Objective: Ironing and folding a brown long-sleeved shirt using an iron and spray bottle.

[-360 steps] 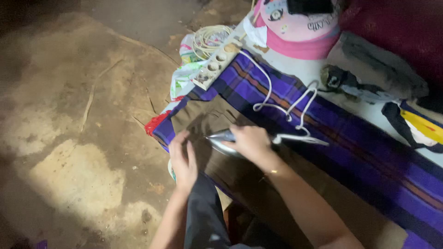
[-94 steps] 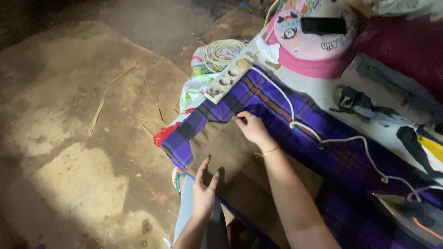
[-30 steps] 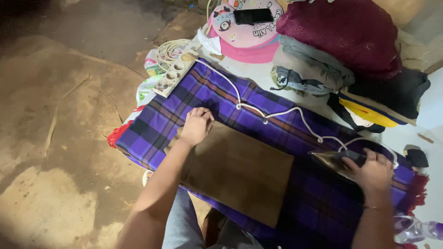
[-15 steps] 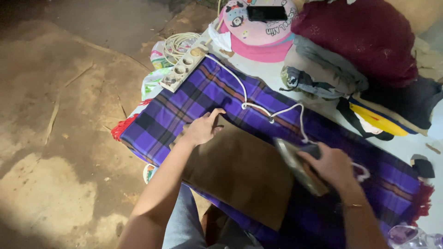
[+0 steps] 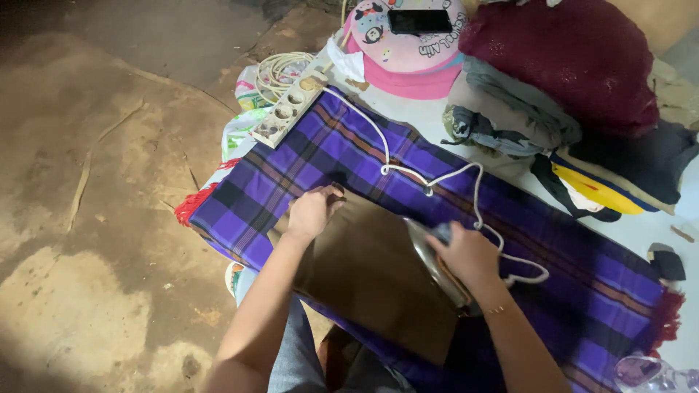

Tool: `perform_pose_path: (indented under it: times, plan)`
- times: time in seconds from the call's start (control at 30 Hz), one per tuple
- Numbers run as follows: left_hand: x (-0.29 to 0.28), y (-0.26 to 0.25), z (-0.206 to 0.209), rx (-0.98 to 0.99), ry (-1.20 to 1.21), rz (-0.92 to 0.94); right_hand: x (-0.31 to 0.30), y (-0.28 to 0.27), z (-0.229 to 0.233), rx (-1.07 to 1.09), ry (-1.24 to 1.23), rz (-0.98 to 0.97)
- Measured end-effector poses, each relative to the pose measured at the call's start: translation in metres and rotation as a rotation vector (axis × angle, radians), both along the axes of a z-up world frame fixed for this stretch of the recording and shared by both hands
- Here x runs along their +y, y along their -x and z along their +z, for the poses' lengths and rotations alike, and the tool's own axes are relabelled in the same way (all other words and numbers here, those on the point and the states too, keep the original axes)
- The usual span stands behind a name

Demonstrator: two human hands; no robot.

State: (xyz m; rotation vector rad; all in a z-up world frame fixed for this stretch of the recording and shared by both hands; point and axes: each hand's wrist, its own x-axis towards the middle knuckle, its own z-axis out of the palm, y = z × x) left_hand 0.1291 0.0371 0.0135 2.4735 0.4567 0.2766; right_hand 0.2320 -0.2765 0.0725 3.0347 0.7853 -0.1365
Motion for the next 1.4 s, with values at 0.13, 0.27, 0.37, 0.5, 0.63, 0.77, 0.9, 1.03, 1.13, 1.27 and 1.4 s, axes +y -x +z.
perform_pose_path:
  times: [0.13, 0.27, 0.37, 0.5, 0.63, 0.77, 0.9, 1.03, 1.13, 1.27, 1.4]
  plan:
    - [-0.004, -0.004, -0.004, 0.115, -0.159, 0.05, -0.018, -0.023, 0.004, 0.04, 0.006, -0.144]
    - [-0.008, 0.002, 0.0, 0.121, -0.308, 0.175, -0.009, -0.041, 0.01, 0.114, -0.069, -0.17]
    - [-0.021, 0.015, 0.001, 0.073, -0.4, 0.275, 0.024, -0.036, 0.026, 0.164, -0.08, -0.071]
    - [-0.055, 0.046, -0.028, -0.102, -0.383, 0.218, 0.099, -0.01, 0.012, 0.217, -0.044, 0.125]
    - [-0.063, 0.063, -0.027, -0.064, -0.43, 0.236, 0.153, -0.003, 0.014, 0.038, -0.184, 0.214]
    - [-0.06, 0.067, -0.023, 0.029, -0.379, 0.21, 0.163, -0.016, 0.011, 0.078, -0.173, 0.215]
    - [-0.059, 0.066, -0.025, 0.032, -0.351, 0.196, 0.122, -0.001, 0.023, 0.142, -0.125, 0.257]
    - [-0.059, 0.066, -0.024, 0.036, -0.325, 0.208, 0.044, 0.011, 0.028, 0.237, -0.059, 0.18]
    - [-0.059, 0.066, -0.019, 0.061, -0.332, 0.191, 0.002, 0.011, 0.031, 0.255, 0.131, 0.002]
    - [-0.06, 0.067, -0.016, 0.099, -0.322, 0.177, 0.0, 0.007, 0.025, 0.245, 0.065, -0.074]
    - [-0.061, 0.067, -0.015, 0.134, -0.339, 0.175, 0.056, 0.009, 0.019, 0.127, -0.149, 0.168]
